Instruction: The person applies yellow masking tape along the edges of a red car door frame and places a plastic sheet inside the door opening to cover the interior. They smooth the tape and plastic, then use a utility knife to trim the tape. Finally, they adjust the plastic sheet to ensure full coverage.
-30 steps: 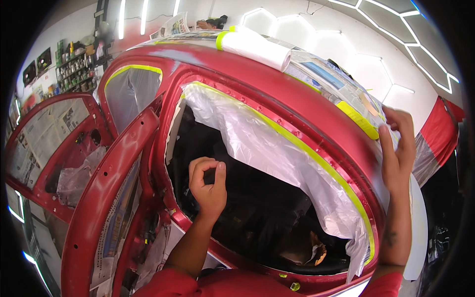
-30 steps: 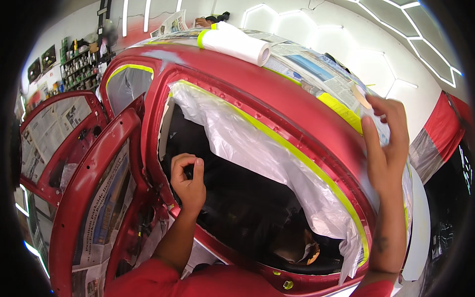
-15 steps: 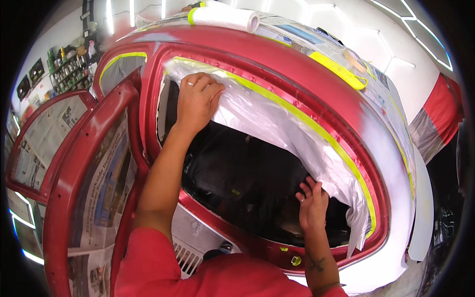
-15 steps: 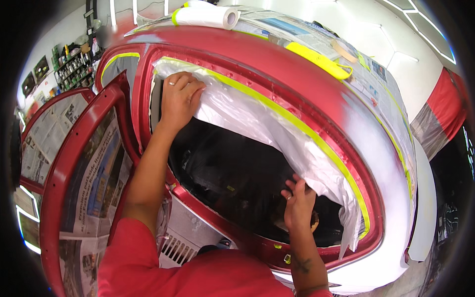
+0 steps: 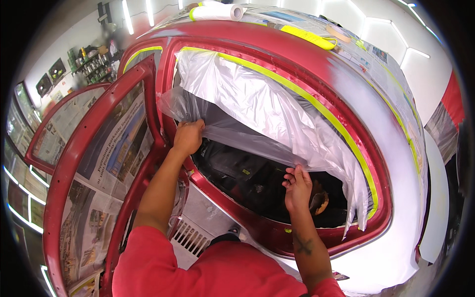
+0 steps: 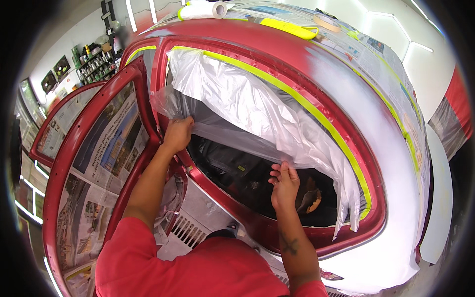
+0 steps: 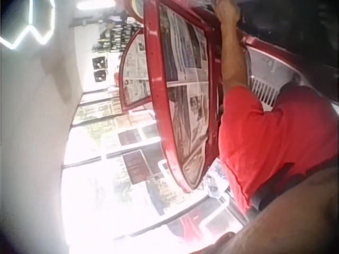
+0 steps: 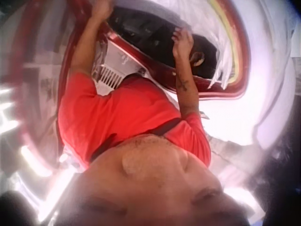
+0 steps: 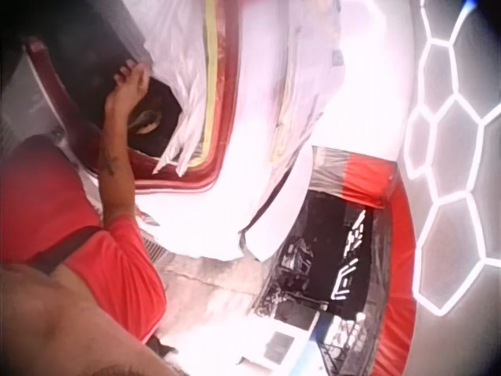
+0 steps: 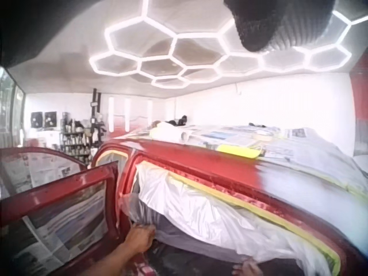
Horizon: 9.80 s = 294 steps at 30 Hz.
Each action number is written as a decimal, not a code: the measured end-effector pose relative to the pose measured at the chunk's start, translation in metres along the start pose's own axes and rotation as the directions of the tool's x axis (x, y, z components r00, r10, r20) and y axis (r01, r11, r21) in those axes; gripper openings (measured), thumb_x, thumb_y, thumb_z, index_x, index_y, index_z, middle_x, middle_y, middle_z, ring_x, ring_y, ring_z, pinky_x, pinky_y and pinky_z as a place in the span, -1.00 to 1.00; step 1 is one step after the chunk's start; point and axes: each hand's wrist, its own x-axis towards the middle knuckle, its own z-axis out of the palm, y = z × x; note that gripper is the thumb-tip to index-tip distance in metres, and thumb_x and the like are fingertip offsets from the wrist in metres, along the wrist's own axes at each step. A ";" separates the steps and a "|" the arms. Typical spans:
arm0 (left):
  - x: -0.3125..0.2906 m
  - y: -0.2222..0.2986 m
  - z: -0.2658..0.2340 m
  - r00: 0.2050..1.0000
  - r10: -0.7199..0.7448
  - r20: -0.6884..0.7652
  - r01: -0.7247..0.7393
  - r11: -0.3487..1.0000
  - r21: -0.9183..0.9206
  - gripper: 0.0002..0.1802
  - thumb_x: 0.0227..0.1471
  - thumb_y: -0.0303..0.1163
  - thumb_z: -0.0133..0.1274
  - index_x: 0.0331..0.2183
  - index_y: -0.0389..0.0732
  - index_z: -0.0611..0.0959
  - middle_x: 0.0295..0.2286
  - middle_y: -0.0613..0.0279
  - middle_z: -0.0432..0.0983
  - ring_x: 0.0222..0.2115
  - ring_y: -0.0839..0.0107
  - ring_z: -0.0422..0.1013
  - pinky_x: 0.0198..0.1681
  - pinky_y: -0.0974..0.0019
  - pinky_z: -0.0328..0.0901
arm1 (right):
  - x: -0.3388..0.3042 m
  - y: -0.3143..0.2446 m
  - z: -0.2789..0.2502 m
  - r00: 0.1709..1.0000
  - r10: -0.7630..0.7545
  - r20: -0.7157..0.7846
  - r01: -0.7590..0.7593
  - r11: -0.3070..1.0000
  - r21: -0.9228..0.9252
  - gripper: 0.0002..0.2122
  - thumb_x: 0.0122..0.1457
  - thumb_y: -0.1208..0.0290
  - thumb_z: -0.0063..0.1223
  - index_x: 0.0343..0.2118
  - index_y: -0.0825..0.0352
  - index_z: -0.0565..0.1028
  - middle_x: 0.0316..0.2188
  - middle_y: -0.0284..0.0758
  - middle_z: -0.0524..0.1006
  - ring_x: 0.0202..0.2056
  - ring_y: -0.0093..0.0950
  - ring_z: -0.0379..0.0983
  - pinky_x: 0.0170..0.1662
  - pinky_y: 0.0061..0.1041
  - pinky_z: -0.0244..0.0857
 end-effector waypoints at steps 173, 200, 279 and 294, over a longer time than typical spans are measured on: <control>-0.401 -0.046 0.251 -0.092 -0.391 0.916 0.688 -0.689 -0.225 -0.50 0.24 -0.25 0.08 0.17 -0.19 0.57 0.11 0.08 0.54 0.12 0.11 0.48 0.19 -0.04 0.41 | -0.069 0.198 -0.085 0.668 0.663 0.340 -0.689 0.723 -0.056 -0.54 0.33 0.26 0.27 0.18 0.43 0.50 0.11 -0.19 0.60 0.11 -0.32 0.56 0.26 -0.25 0.39; 0.106 -0.060 0.126 0.800 -0.435 0.414 0.470 0.025 -0.882 -0.29 0.30 0.11 -0.05 0.28 -0.17 0.40 0.18 0.03 0.44 0.16 -0.04 0.40 0.24 -0.18 0.27 | 0.184 0.015 0.042 0.978 -0.042 0.206 0.134 0.879 -0.458 -0.40 0.32 -0.21 0.11 0.26 0.09 0.44 0.10 -0.41 0.50 0.05 -0.35 0.42 -0.02 -0.20 0.39; 0.016 -0.148 0.244 0.389 -0.710 0.587 0.909 0.399 -0.121 -0.37 0.01 -0.01 0.35 -0.03 -0.30 0.73 -0.03 -0.16 0.66 0.02 -0.02 0.60 0.08 0.03 0.47 | 0.158 0.218 0.197 0.477 0.054 0.877 0.868 -0.189 -0.460 -0.41 0.22 0.20 0.23 0.32 0.16 0.42 0.19 -0.08 0.51 0.20 -0.06 0.42 0.21 0.00 0.30; 0.014 -0.140 0.192 0.790 -0.597 -0.140 0.344 0.620 -0.705 -0.53 0.15 -0.20 0.29 0.07 -0.12 0.68 0.16 -0.07 0.49 0.20 0.04 0.40 0.26 0.05 0.29 | 0.113 0.091 0.310 0.200 0.387 0.900 0.942 0.176 -0.285 -0.77 0.21 0.44 0.19 -0.07 0.32 0.61 -0.24 -0.01 0.64 -0.10 -0.03 0.59 -0.05 -0.05 0.45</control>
